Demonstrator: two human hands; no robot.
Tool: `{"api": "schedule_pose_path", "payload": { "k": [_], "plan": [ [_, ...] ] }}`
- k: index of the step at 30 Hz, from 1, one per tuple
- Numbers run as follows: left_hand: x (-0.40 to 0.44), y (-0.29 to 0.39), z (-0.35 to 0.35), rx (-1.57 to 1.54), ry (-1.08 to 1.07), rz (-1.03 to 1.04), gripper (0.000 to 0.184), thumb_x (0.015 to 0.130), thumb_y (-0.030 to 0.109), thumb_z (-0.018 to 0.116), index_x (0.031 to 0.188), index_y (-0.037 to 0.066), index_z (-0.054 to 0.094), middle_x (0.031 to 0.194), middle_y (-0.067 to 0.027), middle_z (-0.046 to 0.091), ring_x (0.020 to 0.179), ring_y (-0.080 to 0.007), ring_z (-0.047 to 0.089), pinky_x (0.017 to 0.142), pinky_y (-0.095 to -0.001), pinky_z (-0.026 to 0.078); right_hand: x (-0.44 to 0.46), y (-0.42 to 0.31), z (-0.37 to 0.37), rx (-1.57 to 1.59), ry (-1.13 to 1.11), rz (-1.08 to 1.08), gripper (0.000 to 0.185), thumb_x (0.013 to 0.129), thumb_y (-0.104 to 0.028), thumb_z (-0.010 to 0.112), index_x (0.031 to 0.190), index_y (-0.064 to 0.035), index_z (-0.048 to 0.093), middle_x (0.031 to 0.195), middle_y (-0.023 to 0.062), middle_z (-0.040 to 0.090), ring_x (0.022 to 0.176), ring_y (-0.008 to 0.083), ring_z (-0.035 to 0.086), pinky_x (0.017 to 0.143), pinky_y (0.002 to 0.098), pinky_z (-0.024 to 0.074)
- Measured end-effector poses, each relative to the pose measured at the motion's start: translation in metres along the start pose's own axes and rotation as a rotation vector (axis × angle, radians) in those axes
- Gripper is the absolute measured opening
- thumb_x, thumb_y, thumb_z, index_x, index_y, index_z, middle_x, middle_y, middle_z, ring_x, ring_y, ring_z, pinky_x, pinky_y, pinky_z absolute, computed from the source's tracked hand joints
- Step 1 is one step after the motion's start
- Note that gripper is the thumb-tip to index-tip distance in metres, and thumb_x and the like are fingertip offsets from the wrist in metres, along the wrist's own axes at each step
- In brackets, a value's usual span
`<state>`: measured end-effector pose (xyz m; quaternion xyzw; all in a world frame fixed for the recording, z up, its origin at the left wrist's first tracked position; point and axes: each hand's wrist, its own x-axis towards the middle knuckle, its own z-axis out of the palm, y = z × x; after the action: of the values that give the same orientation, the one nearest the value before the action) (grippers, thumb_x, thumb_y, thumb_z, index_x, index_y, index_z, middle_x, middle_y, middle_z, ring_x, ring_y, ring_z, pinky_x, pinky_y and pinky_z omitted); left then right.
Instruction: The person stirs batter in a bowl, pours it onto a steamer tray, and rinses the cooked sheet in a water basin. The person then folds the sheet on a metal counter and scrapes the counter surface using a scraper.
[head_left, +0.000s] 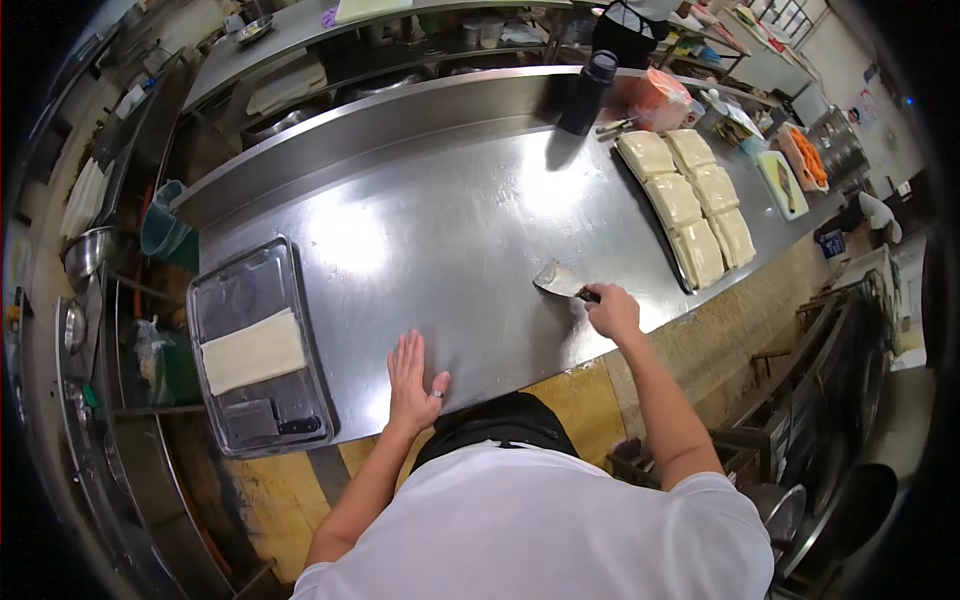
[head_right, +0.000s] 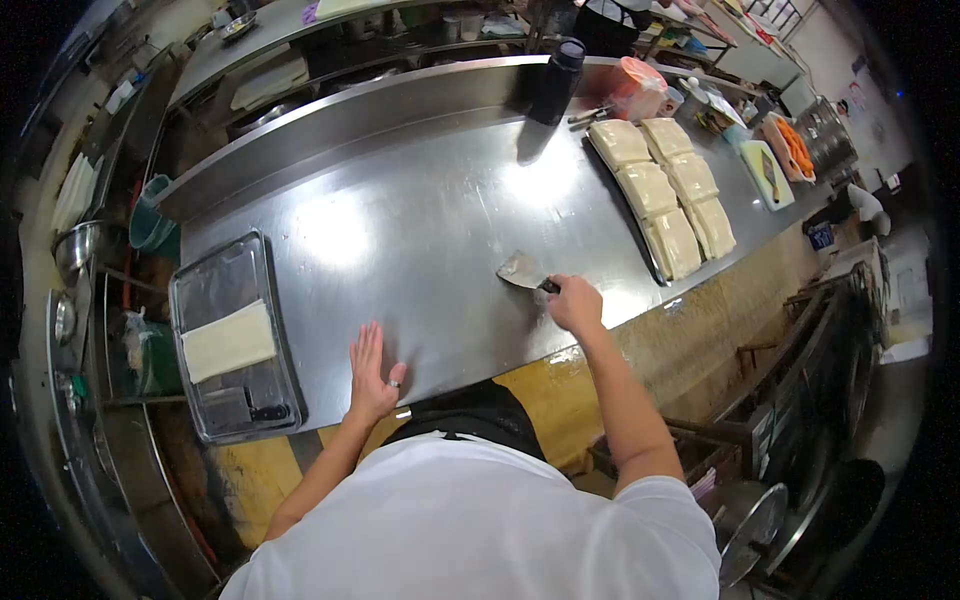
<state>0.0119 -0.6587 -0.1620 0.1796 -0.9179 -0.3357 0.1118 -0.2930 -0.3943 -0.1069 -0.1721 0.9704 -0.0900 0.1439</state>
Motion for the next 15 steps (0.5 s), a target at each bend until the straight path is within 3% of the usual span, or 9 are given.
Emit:
{"api": "schedule_pose_path", "payload": {
  "k": [8,15],
  "plan": [
    [0.031,0.005,0.016,0.042,0.001,-0.101,0.082,0.096,0.042,0.06,0.159,-0.001,0.029,0.166,-0.0212,0.028,0.155,-0.0421,0.02,0.124,-0.0598,0.011,0.111,0.015,-0.035,-0.087,-0.136,-0.316,0.034,0.084,-0.021,0.075,0.119,-0.0228,0.075,0.109,0.0105,0.07,0.106,0.0336,0.067,0.09,0.0458,0.0538],
    [0.034,0.003,0.022,0.039,0.017,-0.105,0.083,0.095,0.039,0.062,0.159,-0.001,0.029,0.166,-0.0212,0.028,0.155,-0.0425,0.019,0.124,-0.06,0.011,0.113,0.008,-0.024,0.003,-0.126,-0.529,0.035,0.086,-0.021,0.075,0.12,-0.0229,0.074,0.103,0.0104,0.068,0.101,0.0344,0.066,0.086,0.0458,0.0532]
  ]
}}
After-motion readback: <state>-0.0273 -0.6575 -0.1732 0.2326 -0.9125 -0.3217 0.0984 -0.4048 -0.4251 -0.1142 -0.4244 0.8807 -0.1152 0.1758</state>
